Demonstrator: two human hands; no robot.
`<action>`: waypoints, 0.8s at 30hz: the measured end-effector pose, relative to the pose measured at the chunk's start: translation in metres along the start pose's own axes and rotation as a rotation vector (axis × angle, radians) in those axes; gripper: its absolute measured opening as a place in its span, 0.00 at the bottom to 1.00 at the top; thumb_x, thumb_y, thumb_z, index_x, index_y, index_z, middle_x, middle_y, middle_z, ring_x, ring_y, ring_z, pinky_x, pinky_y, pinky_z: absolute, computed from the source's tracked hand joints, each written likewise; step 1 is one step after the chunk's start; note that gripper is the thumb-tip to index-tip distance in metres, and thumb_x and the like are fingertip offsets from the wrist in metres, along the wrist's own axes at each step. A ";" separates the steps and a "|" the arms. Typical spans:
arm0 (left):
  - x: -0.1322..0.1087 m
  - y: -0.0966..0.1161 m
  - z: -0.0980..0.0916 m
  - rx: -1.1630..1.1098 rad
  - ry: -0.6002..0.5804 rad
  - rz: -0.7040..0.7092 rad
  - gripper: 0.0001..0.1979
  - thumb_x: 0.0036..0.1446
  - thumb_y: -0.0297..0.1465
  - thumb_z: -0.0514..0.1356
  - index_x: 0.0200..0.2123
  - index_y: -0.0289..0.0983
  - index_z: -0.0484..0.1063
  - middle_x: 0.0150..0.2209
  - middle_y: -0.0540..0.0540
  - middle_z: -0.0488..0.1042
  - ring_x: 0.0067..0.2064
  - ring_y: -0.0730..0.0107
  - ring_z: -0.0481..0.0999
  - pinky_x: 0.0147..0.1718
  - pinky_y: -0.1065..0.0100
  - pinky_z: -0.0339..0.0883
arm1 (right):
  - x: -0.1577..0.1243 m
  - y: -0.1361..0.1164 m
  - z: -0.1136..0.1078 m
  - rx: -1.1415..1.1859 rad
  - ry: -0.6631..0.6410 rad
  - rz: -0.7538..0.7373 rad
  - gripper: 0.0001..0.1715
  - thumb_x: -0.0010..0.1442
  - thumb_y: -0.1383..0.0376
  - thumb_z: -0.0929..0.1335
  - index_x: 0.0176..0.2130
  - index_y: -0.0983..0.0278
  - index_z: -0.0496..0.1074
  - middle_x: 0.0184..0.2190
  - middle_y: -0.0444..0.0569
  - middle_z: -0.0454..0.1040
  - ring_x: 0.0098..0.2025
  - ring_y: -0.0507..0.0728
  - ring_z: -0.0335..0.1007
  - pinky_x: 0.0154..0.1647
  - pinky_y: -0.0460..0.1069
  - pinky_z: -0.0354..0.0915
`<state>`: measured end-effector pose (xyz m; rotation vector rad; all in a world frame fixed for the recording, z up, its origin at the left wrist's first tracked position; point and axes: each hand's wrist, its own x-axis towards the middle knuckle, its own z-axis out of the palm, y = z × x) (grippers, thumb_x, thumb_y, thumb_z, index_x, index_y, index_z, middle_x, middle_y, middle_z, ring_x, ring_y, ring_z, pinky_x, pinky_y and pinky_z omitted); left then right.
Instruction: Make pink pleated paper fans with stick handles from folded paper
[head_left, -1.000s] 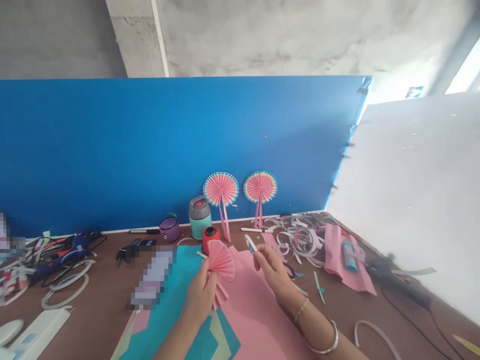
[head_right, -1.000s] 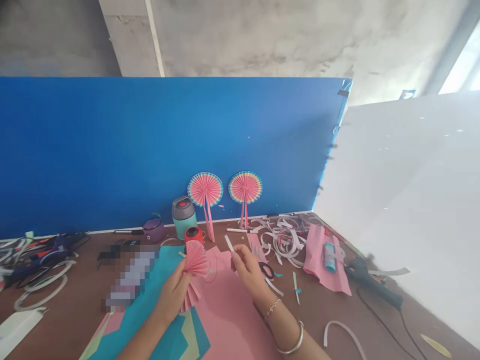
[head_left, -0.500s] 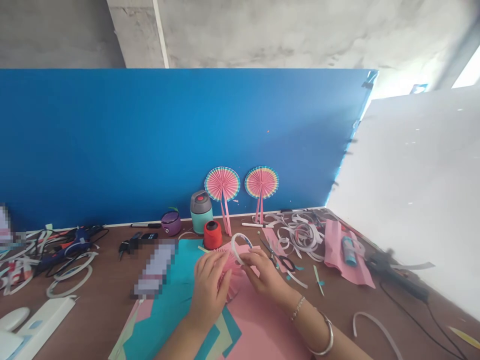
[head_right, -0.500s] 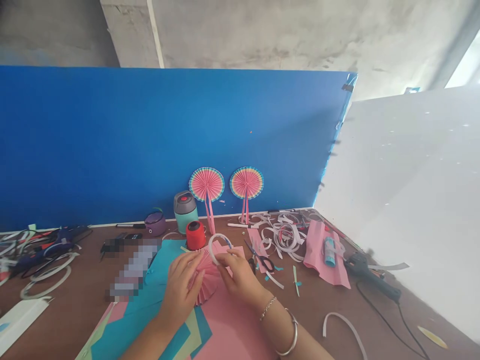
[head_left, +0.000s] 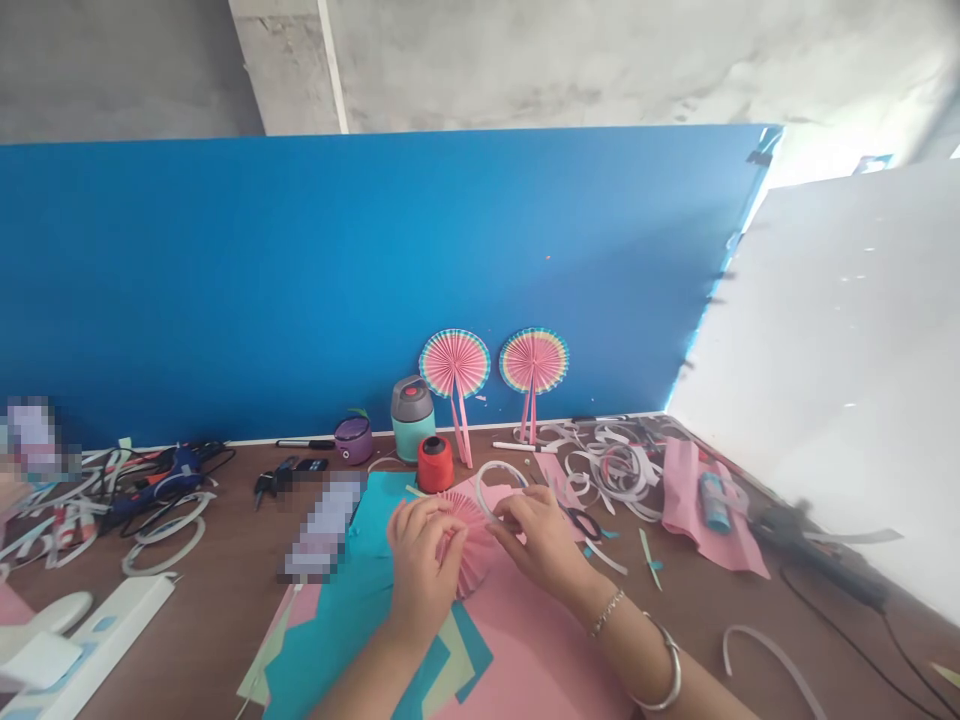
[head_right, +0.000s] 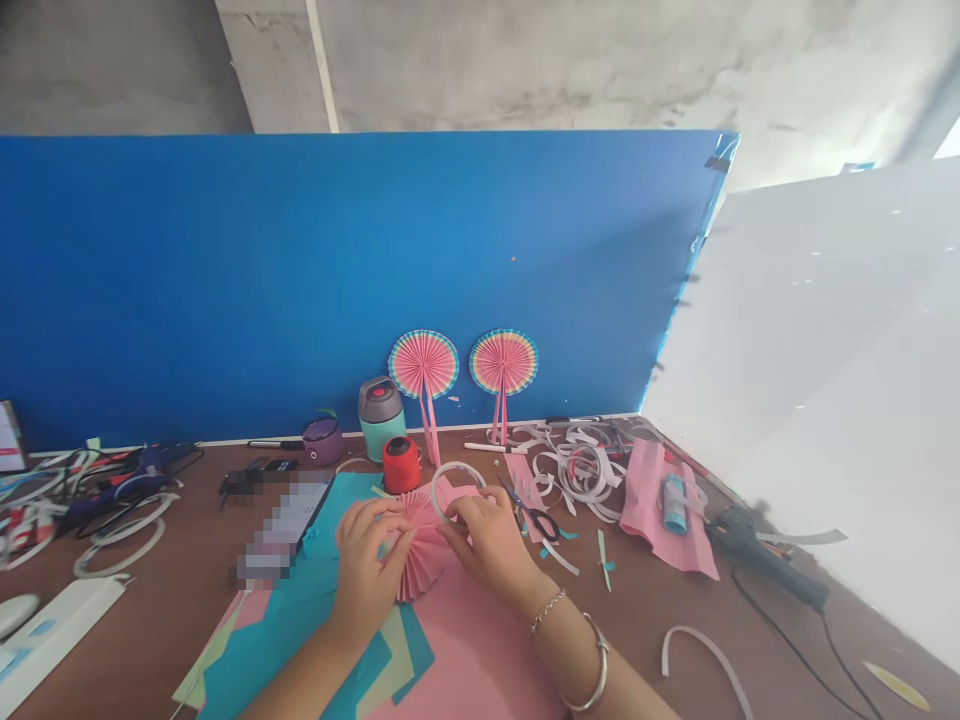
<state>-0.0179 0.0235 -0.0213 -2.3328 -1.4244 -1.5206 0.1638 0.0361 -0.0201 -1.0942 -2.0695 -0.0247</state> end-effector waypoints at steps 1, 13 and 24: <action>0.000 -0.002 0.000 -0.007 0.010 -0.016 0.05 0.57 0.28 0.56 0.30 0.41 0.69 0.39 0.47 0.72 0.46 0.61 0.68 0.53 0.50 0.51 | 0.001 0.000 0.000 -0.008 0.008 0.024 0.05 0.61 0.64 0.65 0.34 0.63 0.63 0.21 0.41 0.69 0.25 0.52 0.63 0.42 0.53 0.55; 0.003 -0.014 0.003 -0.056 0.043 -0.143 0.05 0.56 0.31 0.56 0.28 0.41 0.70 0.38 0.47 0.71 0.45 0.60 0.67 0.47 0.53 0.57 | -0.001 0.005 -0.004 0.014 -0.086 0.017 0.20 0.62 0.74 0.55 0.52 0.61 0.59 0.39 0.51 0.73 0.39 0.57 0.67 0.41 0.52 0.52; 0.002 -0.015 0.003 -0.082 0.048 -0.116 0.05 0.56 0.30 0.56 0.29 0.41 0.70 0.37 0.47 0.70 0.45 0.60 0.67 0.48 0.52 0.57 | 0.000 0.002 -0.008 0.094 -0.005 0.032 0.22 0.55 0.76 0.58 0.49 0.61 0.60 0.35 0.46 0.73 0.36 0.55 0.68 0.38 0.50 0.48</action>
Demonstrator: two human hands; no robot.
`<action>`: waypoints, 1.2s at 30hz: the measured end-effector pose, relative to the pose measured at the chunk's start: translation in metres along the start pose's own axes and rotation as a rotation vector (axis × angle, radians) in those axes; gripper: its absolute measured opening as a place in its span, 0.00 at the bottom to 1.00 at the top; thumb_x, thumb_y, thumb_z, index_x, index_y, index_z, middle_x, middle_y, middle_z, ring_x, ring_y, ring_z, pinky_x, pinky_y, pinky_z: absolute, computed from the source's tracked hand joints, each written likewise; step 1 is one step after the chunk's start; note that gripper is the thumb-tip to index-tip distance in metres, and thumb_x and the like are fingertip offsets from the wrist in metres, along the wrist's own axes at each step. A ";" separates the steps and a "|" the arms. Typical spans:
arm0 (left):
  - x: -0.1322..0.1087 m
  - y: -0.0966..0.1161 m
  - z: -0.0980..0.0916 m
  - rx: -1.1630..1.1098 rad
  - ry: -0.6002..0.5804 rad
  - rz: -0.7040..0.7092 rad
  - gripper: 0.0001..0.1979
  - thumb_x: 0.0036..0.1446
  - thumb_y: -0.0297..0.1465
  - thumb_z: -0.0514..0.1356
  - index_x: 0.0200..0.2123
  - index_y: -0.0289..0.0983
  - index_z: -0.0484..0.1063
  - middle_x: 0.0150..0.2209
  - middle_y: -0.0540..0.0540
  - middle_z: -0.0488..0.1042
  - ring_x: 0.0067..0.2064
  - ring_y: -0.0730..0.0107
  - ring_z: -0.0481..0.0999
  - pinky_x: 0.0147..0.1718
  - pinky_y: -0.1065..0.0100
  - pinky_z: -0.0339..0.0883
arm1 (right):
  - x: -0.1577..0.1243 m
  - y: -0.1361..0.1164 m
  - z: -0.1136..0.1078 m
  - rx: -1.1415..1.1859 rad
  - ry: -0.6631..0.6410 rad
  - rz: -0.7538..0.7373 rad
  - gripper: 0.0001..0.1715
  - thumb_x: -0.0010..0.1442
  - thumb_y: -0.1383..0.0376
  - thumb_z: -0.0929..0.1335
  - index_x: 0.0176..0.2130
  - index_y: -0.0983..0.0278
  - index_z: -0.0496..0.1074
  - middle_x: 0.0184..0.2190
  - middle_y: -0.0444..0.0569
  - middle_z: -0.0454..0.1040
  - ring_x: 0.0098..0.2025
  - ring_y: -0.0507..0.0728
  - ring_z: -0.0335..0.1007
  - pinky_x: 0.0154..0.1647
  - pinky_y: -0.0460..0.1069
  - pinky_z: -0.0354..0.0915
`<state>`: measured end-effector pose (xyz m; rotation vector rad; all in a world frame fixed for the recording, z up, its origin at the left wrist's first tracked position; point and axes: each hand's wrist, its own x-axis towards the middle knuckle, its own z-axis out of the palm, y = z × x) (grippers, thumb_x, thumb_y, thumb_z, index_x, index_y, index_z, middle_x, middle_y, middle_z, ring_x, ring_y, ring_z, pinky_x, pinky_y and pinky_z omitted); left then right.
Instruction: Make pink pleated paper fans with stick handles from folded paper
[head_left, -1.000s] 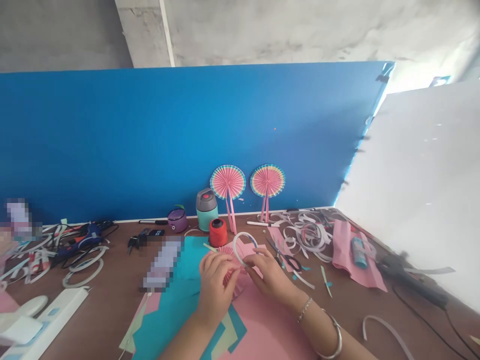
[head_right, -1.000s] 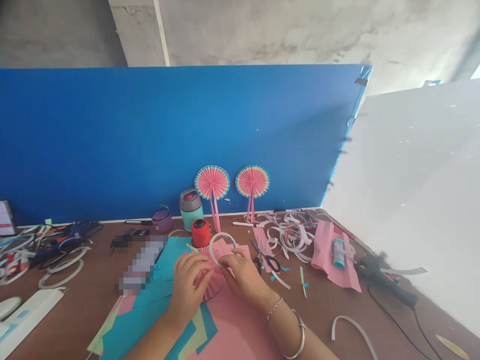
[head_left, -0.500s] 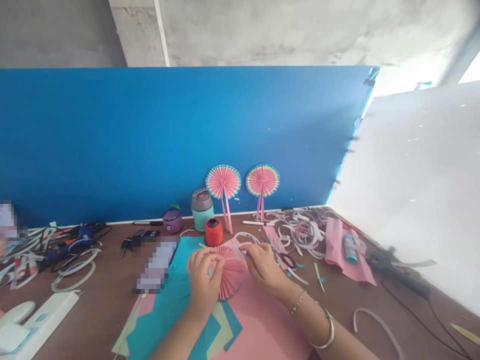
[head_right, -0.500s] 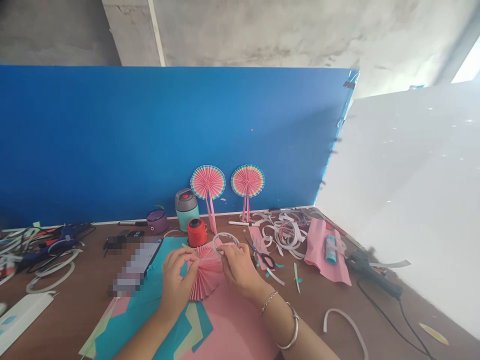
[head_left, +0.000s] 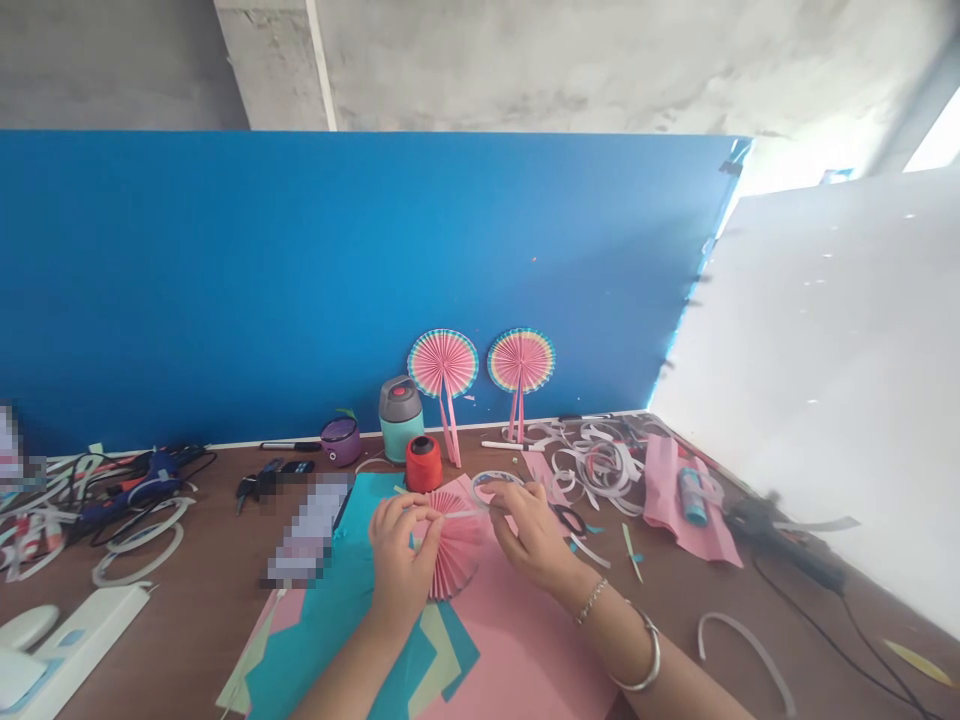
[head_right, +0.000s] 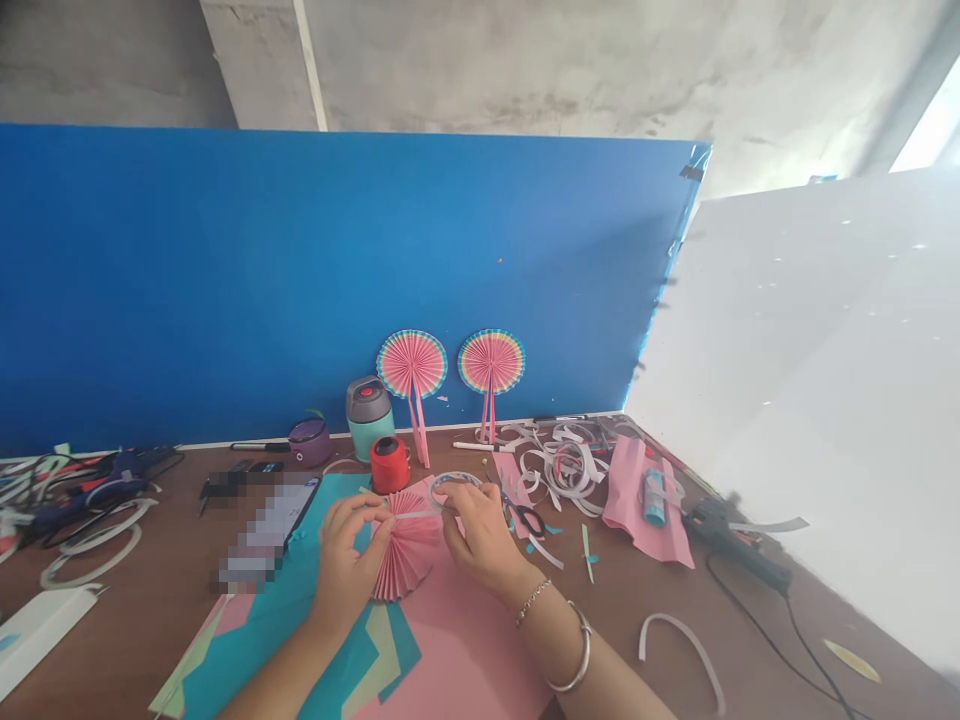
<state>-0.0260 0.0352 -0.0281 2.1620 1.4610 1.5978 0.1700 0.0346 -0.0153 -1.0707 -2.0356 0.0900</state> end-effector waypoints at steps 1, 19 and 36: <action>0.000 0.000 0.000 -0.002 0.000 -0.002 0.05 0.56 0.30 0.56 0.29 0.41 0.70 0.37 0.47 0.70 0.45 0.60 0.67 0.48 0.53 0.57 | 0.000 0.000 0.000 -0.001 0.003 -0.006 0.22 0.55 0.77 0.58 0.48 0.61 0.60 0.34 0.46 0.73 0.37 0.55 0.68 0.38 0.50 0.48; -0.001 0.006 -0.003 0.047 0.024 0.041 0.06 0.56 0.30 0.55 0.29 0.41 0.70 0.38 0.46 0.70 0.46 0.60 0.67 0.51 0.50 0.56 | -0.001 0.000 0.003 0.020 0.038 0.089 0.21 0.53 0.75 0.58 0.47 0.62 0.60 0.35 0.48 0.75 0.36 0.56 0.72 0.41 0.52 0.52; 0.011 -0.013 -0.008 0.014 0.058 -0.100 0.07 0.55 0.33 0.56 0.28 0.40 0.72 0.40 0.45 0.68 0.46 0.59 0.67 0.47 0.55 0.61 | -0.004 0.063 -0.007 -0.321 0.192 0.451 0.14 0.56 0.69 0.62 0.44 0.62 0.65 0.35 0.54 0.74 0.40 0.64 0.68 0.41 0.59 0.59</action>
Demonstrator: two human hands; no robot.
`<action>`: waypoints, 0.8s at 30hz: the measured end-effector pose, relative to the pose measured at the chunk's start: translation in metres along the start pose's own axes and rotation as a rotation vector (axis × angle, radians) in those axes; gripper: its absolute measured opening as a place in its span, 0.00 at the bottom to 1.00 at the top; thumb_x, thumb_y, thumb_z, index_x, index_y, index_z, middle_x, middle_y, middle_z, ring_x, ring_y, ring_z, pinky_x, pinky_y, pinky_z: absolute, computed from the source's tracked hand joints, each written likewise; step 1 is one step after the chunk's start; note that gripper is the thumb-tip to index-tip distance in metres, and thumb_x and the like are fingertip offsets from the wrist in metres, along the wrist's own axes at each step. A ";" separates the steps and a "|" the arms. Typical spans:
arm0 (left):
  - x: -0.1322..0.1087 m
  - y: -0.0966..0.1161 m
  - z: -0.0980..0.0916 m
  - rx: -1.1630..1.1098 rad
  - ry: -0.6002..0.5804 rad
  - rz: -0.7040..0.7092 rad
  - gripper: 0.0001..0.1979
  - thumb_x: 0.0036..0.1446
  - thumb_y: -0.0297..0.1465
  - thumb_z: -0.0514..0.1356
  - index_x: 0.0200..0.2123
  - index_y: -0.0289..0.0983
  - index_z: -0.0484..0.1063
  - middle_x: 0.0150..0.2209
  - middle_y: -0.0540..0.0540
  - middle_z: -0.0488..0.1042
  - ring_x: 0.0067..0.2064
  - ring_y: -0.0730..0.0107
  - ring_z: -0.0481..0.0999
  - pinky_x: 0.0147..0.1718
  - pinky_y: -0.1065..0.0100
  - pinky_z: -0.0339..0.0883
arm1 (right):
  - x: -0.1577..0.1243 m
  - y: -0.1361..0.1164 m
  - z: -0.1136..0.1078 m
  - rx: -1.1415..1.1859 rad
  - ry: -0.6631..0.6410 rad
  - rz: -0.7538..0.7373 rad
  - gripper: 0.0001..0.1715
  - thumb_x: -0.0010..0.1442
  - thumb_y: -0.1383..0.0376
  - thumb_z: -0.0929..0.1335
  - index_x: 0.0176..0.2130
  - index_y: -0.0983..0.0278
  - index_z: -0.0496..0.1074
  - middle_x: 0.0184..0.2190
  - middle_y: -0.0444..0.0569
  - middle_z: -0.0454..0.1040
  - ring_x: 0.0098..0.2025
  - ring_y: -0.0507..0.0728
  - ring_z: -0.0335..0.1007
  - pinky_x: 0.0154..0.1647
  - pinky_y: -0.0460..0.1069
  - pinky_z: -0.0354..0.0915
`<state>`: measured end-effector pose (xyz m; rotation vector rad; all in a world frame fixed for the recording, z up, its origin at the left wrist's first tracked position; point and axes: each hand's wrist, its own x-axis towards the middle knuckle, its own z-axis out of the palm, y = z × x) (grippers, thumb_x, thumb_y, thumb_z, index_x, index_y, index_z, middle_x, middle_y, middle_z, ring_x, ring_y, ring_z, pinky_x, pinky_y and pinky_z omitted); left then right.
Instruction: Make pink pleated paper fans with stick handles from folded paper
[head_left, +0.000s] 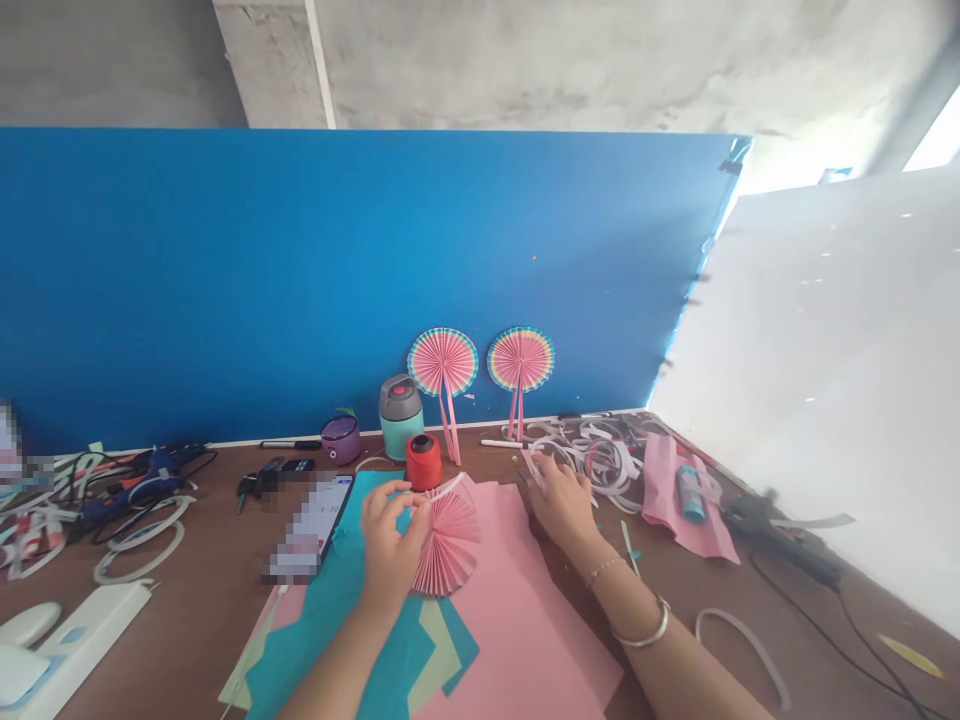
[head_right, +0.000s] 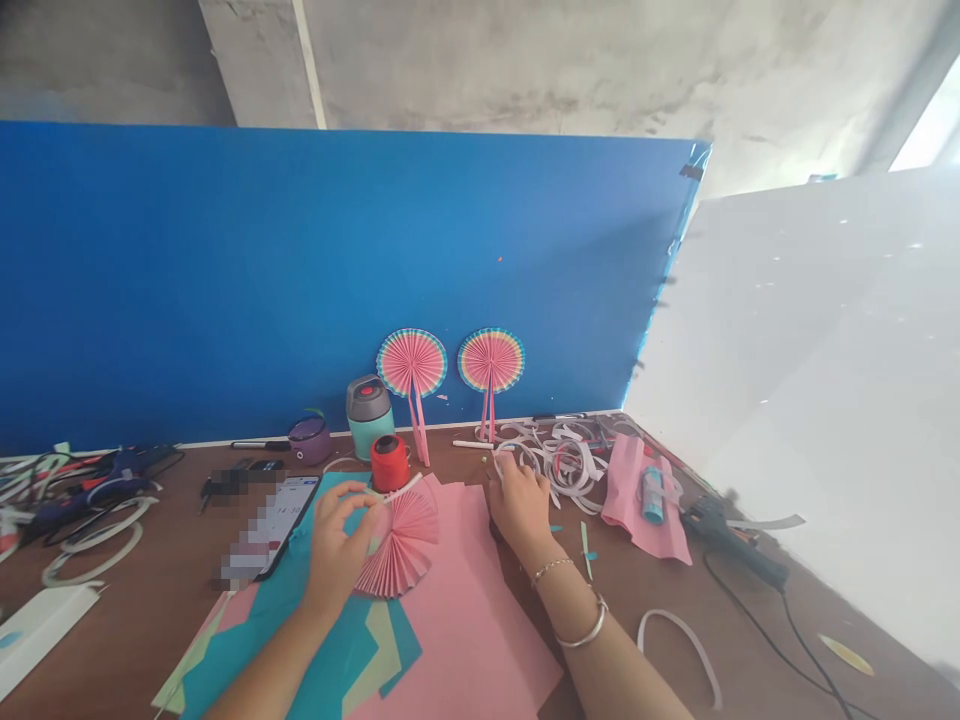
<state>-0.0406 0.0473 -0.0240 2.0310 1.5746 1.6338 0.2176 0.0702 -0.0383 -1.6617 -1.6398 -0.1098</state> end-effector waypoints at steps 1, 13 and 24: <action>0.000 0.000 0.002 -0.010 -0.051 0.003 0.07 0.55 0.32 0.56 0.28 0.40 0.73 0.40 0.45 0.68 0.46 0.59 0.67 0.47 0.55 0.61 | -0.002 -0.002 0.000 -0.092 0.017 -0.023 0.14 0.54 0.70 0.64 0.43 0.62 0.66 0.38 0.57 0.73 0.43 0.66 0.67 0.42 0.61 0.58; -0.008 0.014 0.006 -0.041 -0.303 0.108 0.06 0.56 0.31 0.56 0.28 0.41 0.72 0.43 0.45 0.68 0.50 0.58 0.64 0.51 0.51 0.59 | -0.027 -0.071 -0.015 0.269 -0.156 -0.509 0.05 0.59 0.68 0.64 0.35 0.60 0.68 0.42 0.49 0.71 0.49 0.59 0.63 0.46 0.55 0.57; -0.011 0.007 0.011 -0.070 -0.254 0.106 0.08 0.55 0.31 0.57 0.35 0.43 0.76 0.47 0.44 0.68 0.51 0.60 0.67 0.50 0.55 0.63 | -0.026 -0.070 -0.013 0.222 -0.183 -0.489 0.09 0.59 0.73 0.61 0.29 0.63 0.64 0.26 0.44 0.70 0.32 0.53 0.63 0.38 0.50 0.52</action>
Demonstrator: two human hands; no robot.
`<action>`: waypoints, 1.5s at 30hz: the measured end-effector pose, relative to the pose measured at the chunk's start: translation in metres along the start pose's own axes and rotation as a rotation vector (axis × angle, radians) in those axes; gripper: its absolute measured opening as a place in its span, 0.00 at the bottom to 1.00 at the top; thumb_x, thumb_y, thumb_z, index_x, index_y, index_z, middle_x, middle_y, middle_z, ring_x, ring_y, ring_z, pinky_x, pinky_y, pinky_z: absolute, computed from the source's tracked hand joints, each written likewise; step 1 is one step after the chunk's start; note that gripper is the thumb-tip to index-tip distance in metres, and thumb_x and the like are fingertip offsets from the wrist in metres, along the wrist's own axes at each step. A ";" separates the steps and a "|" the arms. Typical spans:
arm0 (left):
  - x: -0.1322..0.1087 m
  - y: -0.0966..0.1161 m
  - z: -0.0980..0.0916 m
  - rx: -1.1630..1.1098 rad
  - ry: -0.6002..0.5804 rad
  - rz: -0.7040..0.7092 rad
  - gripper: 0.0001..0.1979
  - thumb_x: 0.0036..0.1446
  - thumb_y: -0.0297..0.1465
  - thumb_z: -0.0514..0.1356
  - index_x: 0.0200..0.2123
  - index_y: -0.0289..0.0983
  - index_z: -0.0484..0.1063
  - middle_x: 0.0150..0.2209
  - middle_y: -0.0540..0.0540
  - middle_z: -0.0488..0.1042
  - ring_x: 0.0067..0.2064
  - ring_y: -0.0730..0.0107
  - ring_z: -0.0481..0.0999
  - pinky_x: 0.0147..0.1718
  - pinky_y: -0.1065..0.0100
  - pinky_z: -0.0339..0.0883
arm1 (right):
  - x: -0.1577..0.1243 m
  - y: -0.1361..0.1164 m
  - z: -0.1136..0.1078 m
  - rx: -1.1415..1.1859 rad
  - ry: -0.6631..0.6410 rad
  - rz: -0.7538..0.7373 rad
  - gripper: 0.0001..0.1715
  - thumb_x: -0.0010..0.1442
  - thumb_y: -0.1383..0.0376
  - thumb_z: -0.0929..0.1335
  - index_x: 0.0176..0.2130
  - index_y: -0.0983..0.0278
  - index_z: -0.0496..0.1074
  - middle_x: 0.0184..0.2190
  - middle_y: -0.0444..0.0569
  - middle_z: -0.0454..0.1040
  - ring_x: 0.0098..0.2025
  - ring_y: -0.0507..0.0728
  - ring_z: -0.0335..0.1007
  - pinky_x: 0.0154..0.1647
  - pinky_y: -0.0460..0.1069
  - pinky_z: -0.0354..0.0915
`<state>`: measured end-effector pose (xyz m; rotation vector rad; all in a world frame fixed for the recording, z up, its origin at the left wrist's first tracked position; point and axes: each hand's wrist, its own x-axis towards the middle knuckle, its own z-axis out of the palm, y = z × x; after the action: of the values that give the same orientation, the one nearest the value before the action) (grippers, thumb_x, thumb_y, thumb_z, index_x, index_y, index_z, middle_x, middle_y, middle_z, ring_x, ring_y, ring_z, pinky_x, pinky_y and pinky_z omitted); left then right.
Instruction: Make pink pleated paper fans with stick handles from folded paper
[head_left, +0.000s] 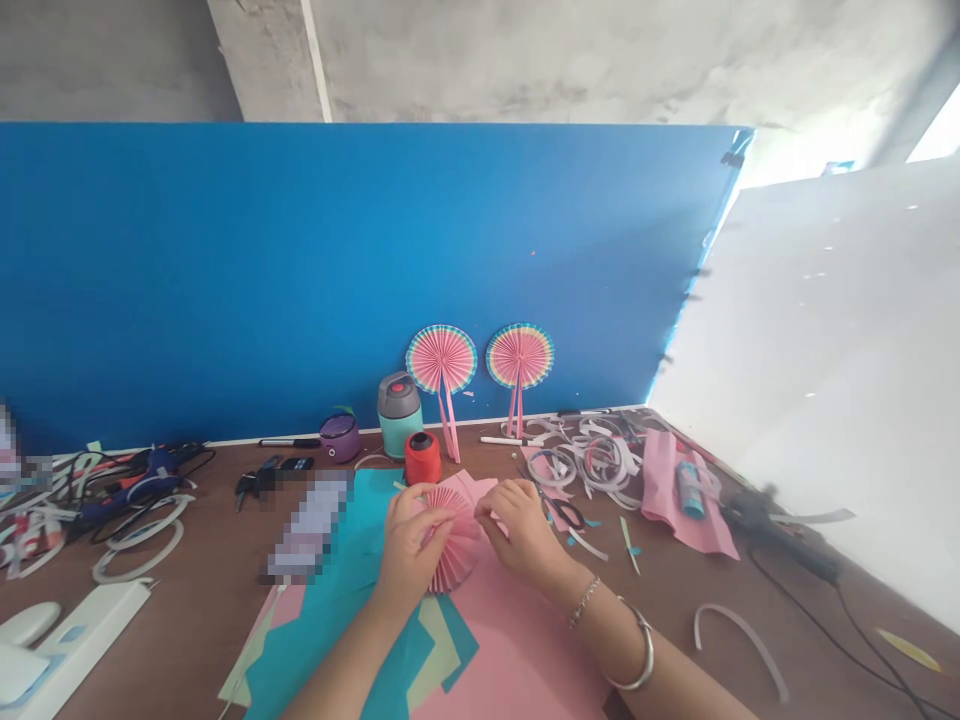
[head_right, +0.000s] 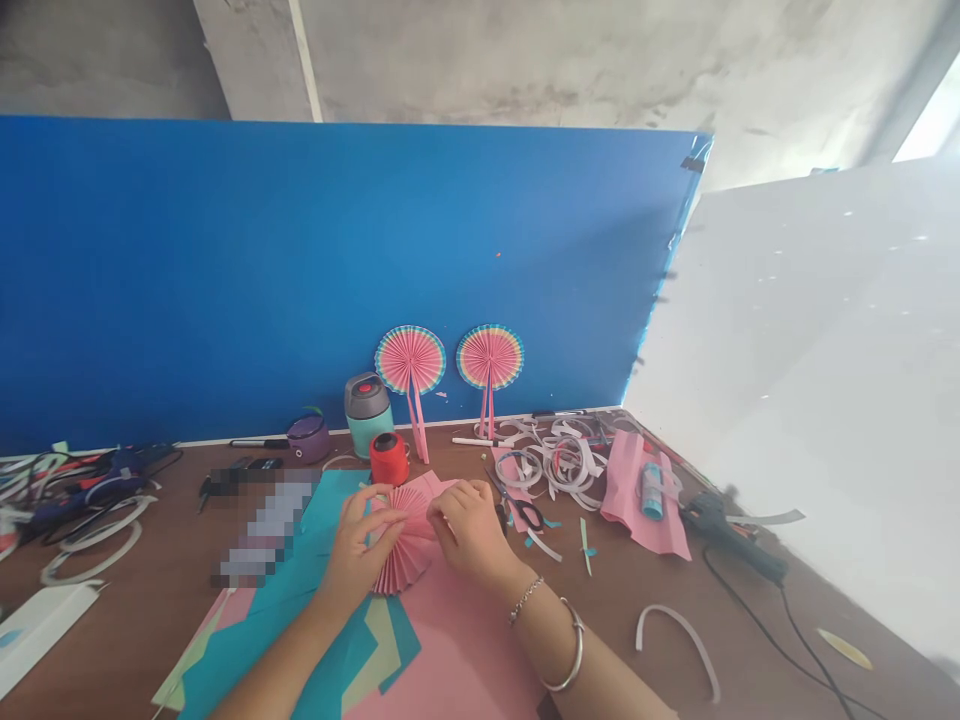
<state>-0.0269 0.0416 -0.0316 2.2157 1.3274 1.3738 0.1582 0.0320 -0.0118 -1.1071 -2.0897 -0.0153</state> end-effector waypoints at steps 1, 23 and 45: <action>0.000 -0.003 0.000 0.015 0.032 -0.022 0.11 0.55 0.30 0.56 0.40 0.44 0.75 0.48 0.44 0.68 0.51 0.60 0.67 0.50 0.55 0.63 | 0.000 0.002 0.001 -0.017 0.019 0.023 0.09 0.59 0.73 0.61 0.29 0.63 0.64 0.26 0.45 0.70 0.32 0.54 0.63 0.37 0.50 0.52; -0.002 -0.007 0.012 -0.172 -0.130 -0.405 0.27 0.45 0.23 0.55 0.52 0.39 0.62 0.30 0.50 0.73 0.33 0.67 0.74 0.35 0.66 0.65 | -0.008 0.003 0.025 0.273 -0.159 0.224 0.12 0.52 0.77 0.61 0.32 0.63 0.67 0.32 0.47 0.72 0.34 0.55 0.68 0.33 0.47 0.61; 0.006 0.009 0.002 -0.595 -0.309 -0.689 0.27 0.41 0.24 0.59 0.49 0.33 0.64 0.30 0.49 0.73 0.31 0.71 0.73 0.33 0.70 0.63 | -0.004 0.004 0.012 0.024 -0.289 0.098 0.07 0.55 0.75 0.63 0.32 0.65 0.67 0.33 0.48 0.72 0.36 0.56 0.63 0.36 0.49 0.50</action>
<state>-0.0189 0.0416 -0.0238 1.3270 1.1916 0.9428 0.1545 0.0356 -0.0240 -1.2574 -2.2779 0.2291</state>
